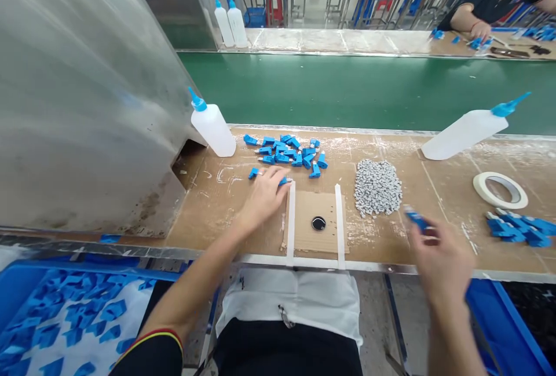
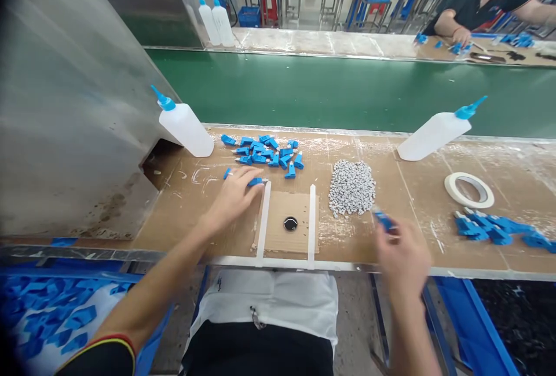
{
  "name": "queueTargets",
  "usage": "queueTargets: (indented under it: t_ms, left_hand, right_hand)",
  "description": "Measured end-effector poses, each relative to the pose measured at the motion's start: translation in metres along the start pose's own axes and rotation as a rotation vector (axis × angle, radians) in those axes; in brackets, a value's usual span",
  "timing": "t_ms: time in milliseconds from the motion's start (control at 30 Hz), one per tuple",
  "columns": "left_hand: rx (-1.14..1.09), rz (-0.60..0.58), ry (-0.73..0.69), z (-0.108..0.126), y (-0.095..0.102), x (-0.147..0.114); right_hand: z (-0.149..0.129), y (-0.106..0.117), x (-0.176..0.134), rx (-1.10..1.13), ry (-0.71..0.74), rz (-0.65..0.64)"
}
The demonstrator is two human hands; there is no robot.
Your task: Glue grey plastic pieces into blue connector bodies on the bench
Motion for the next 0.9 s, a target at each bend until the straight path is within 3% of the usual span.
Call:
queueTargets:
  t_ms: [100,167,200,267,333,367,467,533,600,700,900]
  left_hand:
    - [0.347,-0.130,-0.051,-0.015,-0.005,0.026]
    - [0.366,-0.176,-0.066,-0.017,-0.007,0.031]
    - [0.354,-0.180,-0.062,-0.018,-0.006,0.030]
    - [0.352,-0.177,-0.040,-0.018,0.001,0.021]
    - [0.276,-0.133,0.034,-0.019,0.010,0.005]
    - [0.186,-0.098,0.093,-0.019,0.015,-0.006]
    - [-0.303,-0.019,0.290,-0.018,0.014,-0.044]
    - [-0.636,-0.037,0.381,-0.014,0.001,-0.068]
    - [-0.844,-0.067,0.445,-0.008,-0.014,-0.088]
    - [-0.936,-0.044,0.484,-0.005,-0.028,-0.104]
    - [-0.998,-0.033,0.420,-0.012,-0.029,-0.108]
  right_hand:
    - [0.103,0.026,0.035,-0.245,-0.139,0.139]
    - [0.142,0.036,0.051,-0.357,-0.166,0.154]
    - [0.149,0.039,0.056,-0.401,-0.155,0.174]
    - [0.137,0.035,0.055,-0.409,-0.079,0.178]
    - [0.101,0.020,0.043,-0.269,0.031,0.086]
    - [0.079,0.010,0.034,-0.144,0.080,0.007]
    - [0.021,-0.026,0.009,0.202,0.150,-0.394]
    - [0.002,-0.040,0.005,0.271,0.158,-0.523]
    - [-0.003,-0.048,0.010,0.249,0.166,-0.593]
    - [0.001,-0.053,0.025,0.142,0.179,-0.715]
    - [0.009,-0.051,0.044,-0.048,0.155,-0.903]
Point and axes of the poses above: each hand's wrist, its own x-axis towards the middle knuckle, its own y-axis out of the back of the hand, z = x × y, the point moved 3 cm from there along x, towards the middle knuckle, and after that the axes turned 8 degrees about x, right-handed, at the moved point
